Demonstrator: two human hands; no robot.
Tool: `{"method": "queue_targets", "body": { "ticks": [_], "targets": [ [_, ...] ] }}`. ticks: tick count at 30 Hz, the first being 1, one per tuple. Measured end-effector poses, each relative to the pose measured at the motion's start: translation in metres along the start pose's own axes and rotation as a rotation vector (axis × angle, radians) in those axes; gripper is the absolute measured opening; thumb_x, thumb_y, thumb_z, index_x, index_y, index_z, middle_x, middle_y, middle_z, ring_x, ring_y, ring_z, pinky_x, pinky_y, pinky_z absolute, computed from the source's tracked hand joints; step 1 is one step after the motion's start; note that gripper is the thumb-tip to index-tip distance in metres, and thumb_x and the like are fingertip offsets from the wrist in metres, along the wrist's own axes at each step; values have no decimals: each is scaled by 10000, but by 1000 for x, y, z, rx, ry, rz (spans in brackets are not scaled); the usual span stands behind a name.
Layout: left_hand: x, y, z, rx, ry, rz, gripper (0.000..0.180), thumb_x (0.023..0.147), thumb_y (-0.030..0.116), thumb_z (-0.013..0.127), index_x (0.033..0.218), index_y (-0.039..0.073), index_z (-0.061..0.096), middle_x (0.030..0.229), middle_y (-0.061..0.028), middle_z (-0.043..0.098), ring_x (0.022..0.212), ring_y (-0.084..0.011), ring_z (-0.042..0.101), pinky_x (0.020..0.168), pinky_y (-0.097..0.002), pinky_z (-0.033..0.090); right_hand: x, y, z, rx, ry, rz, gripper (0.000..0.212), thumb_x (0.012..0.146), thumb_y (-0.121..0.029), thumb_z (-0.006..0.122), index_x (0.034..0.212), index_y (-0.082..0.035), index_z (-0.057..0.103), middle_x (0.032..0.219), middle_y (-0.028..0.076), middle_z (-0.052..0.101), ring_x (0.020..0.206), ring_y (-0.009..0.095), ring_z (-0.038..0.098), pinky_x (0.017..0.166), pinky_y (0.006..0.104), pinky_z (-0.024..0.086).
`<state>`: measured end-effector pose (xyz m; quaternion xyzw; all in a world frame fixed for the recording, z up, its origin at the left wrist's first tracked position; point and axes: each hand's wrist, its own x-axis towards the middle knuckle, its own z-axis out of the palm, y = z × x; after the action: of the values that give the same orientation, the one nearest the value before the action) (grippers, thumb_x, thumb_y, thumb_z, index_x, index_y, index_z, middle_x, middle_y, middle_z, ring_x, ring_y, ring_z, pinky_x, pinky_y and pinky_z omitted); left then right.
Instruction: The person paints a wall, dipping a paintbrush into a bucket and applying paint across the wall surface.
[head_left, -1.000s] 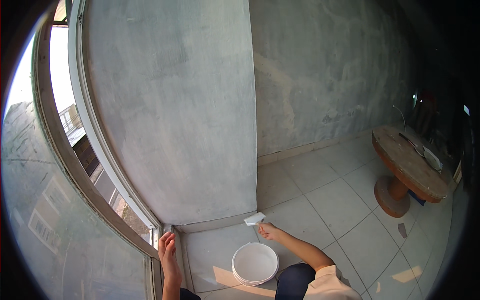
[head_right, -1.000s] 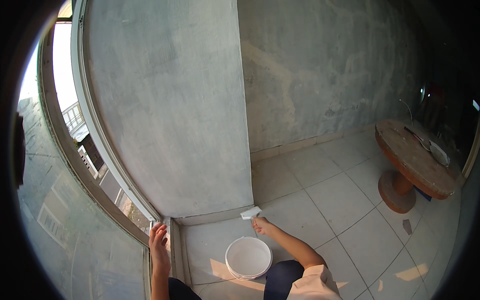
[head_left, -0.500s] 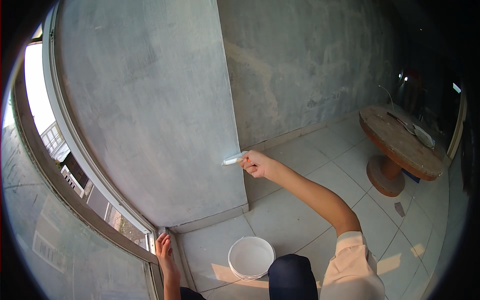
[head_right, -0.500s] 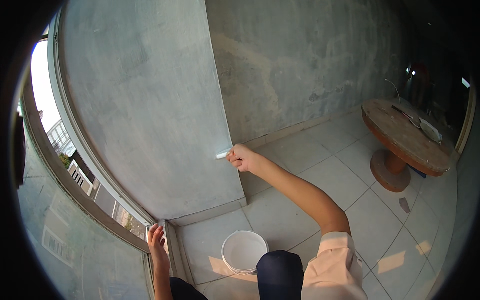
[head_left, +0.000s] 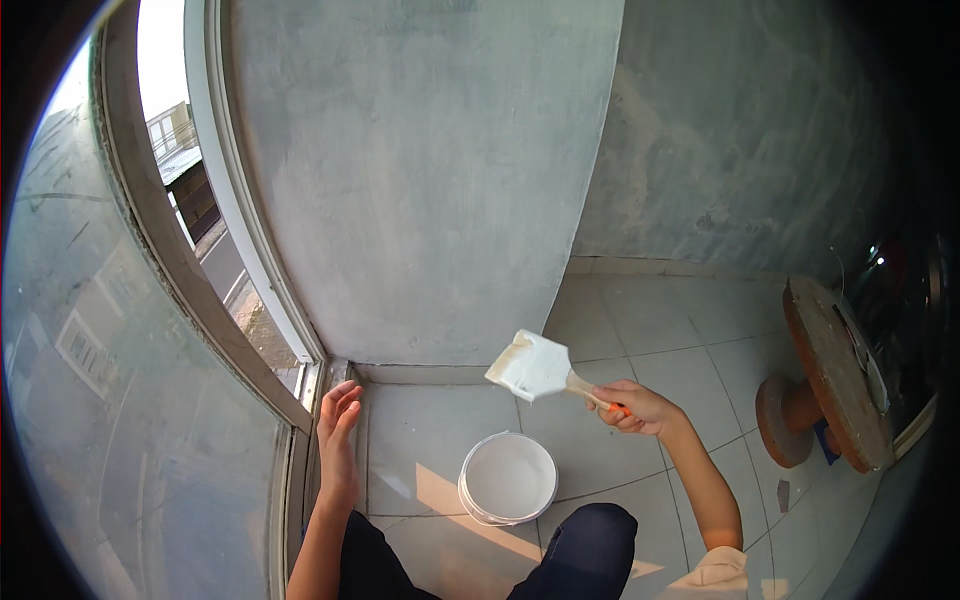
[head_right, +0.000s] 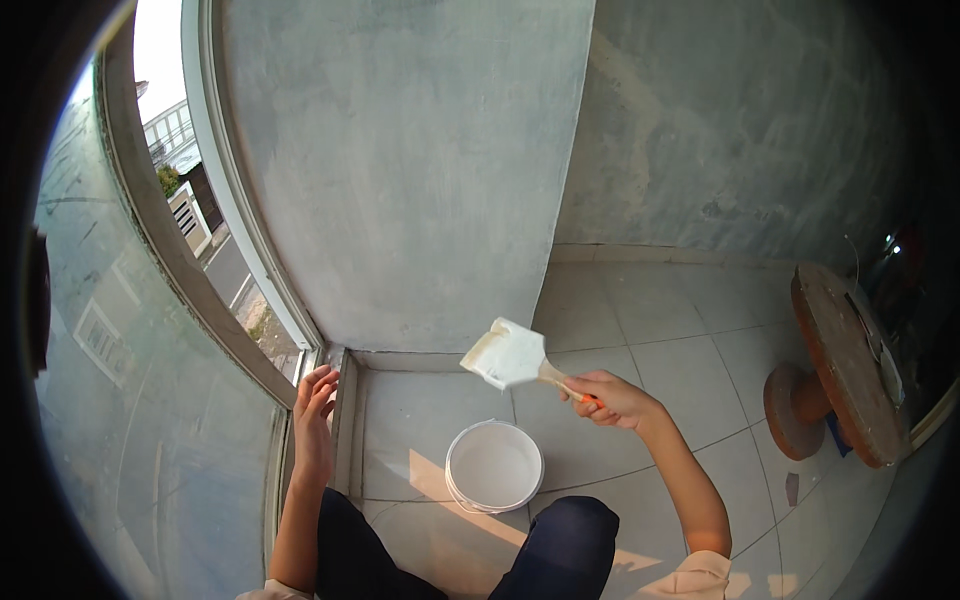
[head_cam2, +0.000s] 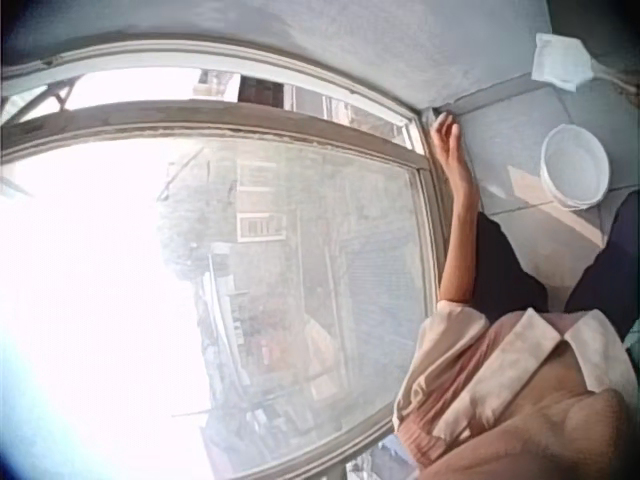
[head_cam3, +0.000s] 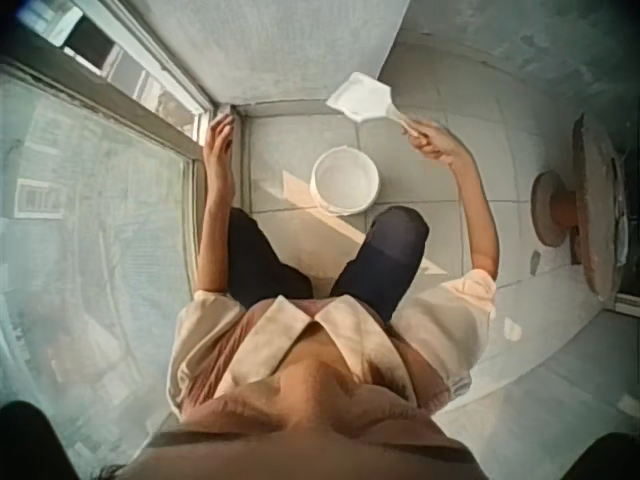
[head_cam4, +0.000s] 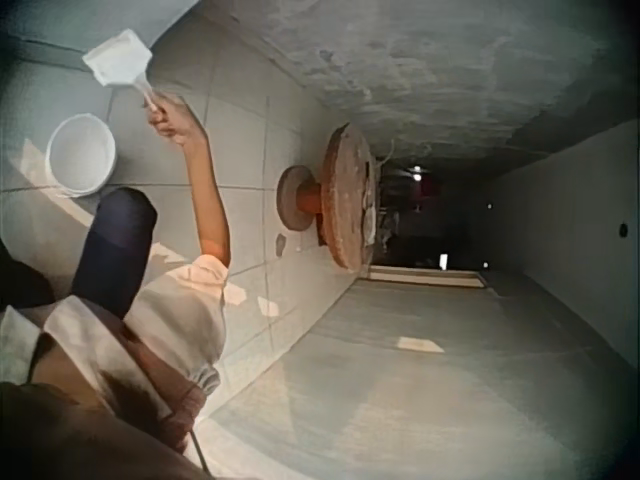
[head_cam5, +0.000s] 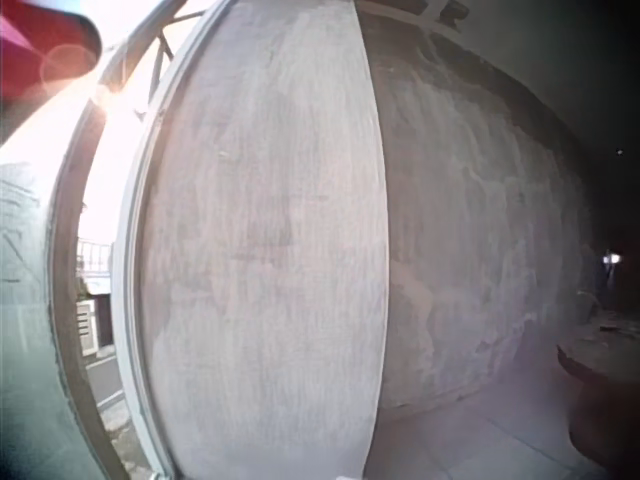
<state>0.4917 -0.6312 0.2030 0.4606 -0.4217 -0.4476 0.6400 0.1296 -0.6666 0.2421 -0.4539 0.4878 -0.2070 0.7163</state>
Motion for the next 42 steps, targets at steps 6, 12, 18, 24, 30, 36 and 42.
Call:
{"method": "queue_targets", "body": {
  "ticks": [6,12,18,24,30,36,42],
  "targets": [
    [-4,6,-1,0,39,-25,318,764,212,450,1040,57,424,1044,-84,426,1028,-149,347,906,-282,213,53,93,-3,-394,-266,414,266,831,-288,392,799,-35,469,487,-51,344,363,-5,219,297,143,153],
    [-2,0,-2,0,39,-31,319,764,207,454,1038,47,423,1040,-87,426,1021,-151,353,909,-279,212,108,141,21,-529,-254,506,229,787,-261,431,745,-45,491,469,-46,383,340,15,236,300,176,148],
    [-1,-2,0,-14,39,-31,325,759,207,462,1040,48,422,1028,-84,430,1018,-148,353,905,-277,215,137,150,36,-578,-271,473,278,782,-327,469,698,-62,476,455,-46,369,342,18,216,302,178,143],
    [-3,2,0,50,13,-40,331,763,253,439,1051,92,426,1028,-17,463,993,-110,366,862,-264,216,107,123,16,-417,-344,408,308,786,-372,468,698,-76,462,462,-70,301,364,3,174,313,158,129],
    [-1,0,4,37,-20,-42,338,761,257,440,1058,96,428,1030,-15,463,980,-109,372,855,-261,211,80,135,-9,-193,-338,342,280,816,-336,428,755,-64,458,489,-83,265,382,-8,178,306,143,124],
    [-3,-1,-1,5,-1,-60,314,760,213,447,1036,63,435,1028,-66,449,998,-130,372,869,-255,231,38,109,-19,-1,-182,227,252,829,-302,410,775,-59,450,493,-70,271,368,-10,177,292,134,135],
    [-1,-3,2,12,18,-73,322,758,229,445,1039,73,441,1004,-31,469,959,-98,392,831,-236,235,28,44,1,259,155,-105,216,823,-264,414,771,-55,435,500,-35,330,331,-1,215,274,139,155]
  ]
}}
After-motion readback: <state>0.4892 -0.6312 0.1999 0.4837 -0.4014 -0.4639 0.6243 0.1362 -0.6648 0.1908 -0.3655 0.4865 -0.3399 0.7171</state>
